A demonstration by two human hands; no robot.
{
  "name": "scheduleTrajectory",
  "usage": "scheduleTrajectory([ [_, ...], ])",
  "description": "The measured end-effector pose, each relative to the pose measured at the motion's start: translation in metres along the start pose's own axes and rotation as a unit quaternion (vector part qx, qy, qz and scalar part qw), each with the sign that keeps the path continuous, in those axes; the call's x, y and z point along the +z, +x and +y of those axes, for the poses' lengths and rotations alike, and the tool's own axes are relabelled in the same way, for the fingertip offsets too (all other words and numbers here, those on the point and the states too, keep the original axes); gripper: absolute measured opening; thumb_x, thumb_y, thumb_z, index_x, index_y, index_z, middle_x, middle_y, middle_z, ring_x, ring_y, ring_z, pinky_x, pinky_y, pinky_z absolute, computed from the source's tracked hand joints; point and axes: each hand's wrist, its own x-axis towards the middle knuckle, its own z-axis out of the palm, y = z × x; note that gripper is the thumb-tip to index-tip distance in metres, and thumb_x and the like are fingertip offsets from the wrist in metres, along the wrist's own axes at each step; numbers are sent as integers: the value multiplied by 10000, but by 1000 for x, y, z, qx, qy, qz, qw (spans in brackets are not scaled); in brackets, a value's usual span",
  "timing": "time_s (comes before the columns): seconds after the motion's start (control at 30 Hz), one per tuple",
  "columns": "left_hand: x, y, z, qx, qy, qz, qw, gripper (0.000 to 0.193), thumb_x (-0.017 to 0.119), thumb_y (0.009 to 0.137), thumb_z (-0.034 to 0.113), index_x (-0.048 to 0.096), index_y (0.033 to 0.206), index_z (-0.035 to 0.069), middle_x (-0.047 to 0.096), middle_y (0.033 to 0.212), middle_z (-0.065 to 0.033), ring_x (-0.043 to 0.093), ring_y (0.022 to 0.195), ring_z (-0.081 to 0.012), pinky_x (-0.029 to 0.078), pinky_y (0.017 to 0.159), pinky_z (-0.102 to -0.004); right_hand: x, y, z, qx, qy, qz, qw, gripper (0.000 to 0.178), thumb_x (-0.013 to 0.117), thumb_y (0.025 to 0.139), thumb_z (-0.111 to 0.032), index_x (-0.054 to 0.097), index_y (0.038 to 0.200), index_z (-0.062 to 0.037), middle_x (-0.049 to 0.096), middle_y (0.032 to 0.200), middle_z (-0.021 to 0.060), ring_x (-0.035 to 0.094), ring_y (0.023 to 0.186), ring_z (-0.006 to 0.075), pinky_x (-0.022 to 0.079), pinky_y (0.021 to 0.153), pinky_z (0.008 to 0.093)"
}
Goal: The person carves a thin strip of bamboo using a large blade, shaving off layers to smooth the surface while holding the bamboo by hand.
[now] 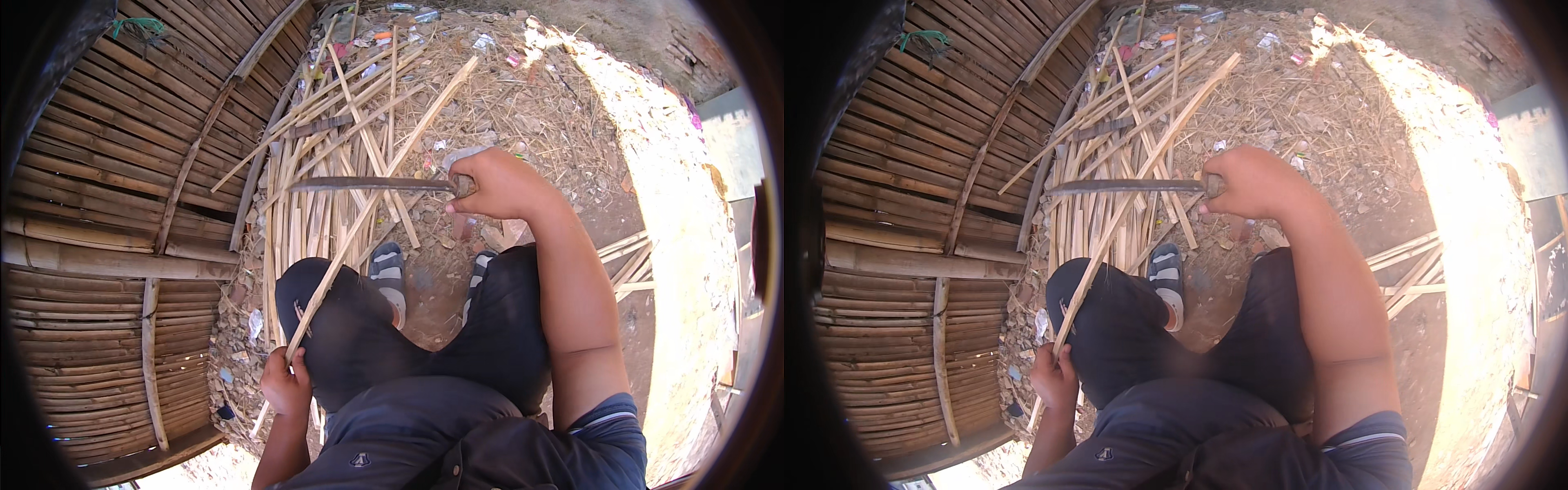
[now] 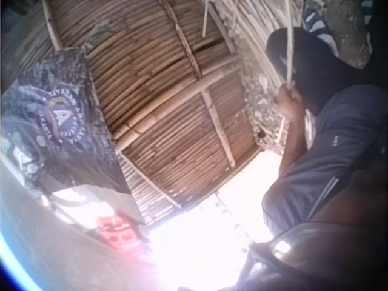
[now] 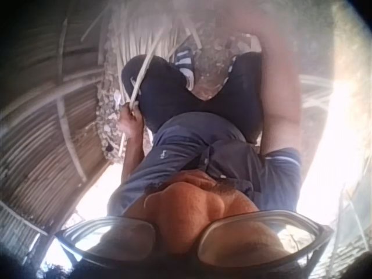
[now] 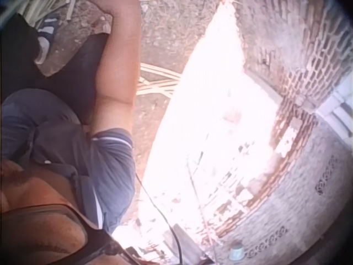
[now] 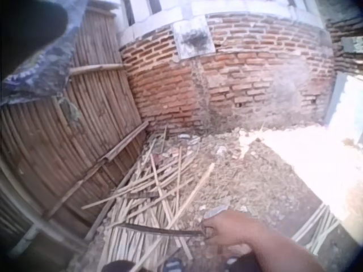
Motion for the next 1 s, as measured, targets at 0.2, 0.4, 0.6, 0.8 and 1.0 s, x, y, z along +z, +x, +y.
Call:
scheduleTrajectory([
  [0.2,5,5,3,28,-4,13,1000,234,753,952,271,674,948,50,678,764,-171,662,660,-408,499,587,-470,-6,2,39,70,33,99,992,457,858,803,-386,736,1078,-42,714,865,210,711,845,373,540,772,447],
  [0.4,8,2,-2,15,-2,7,1000,234,747,956,271,679,943,48,675,758,-171,660,658,-409,499,582,-471,8,-5,-16,-49,-22,-26,998,417,853,789,-376,741,1065,-84,722,888,190,697,868,407,533,775,487],
  [0.6,6,-1,-6,10,-4,2,1000,212,718,970,220,672,964,13,674,762,-195,667,658,-407,496,599,-460,-19,-3,14,71,-2,72,995,412,843,810,-373,752,1090,-85,743,957,200,714,956,398,555,835,497],
  [0.8,10,5,-4,31,-9,9,999,225,743,956,247,670,930,36,660,742,-174,649,642,-403,488,580,-461,-16,-5,47,111,3,203,973,413,867,806,-343,727,1054,-44,717,850,194,707,819,374,536,750,449],
  [1.0,10,2,-9,25,-19,5,1000,218,746,951,235,673,942,30,661,749,-181,648,648,-405,491,586,-458,-8,-1,-3,-11,-29,-8,999,461,861,792,-381,745,1135,-94,728,913,200,709,938,413,549,837,511],
])
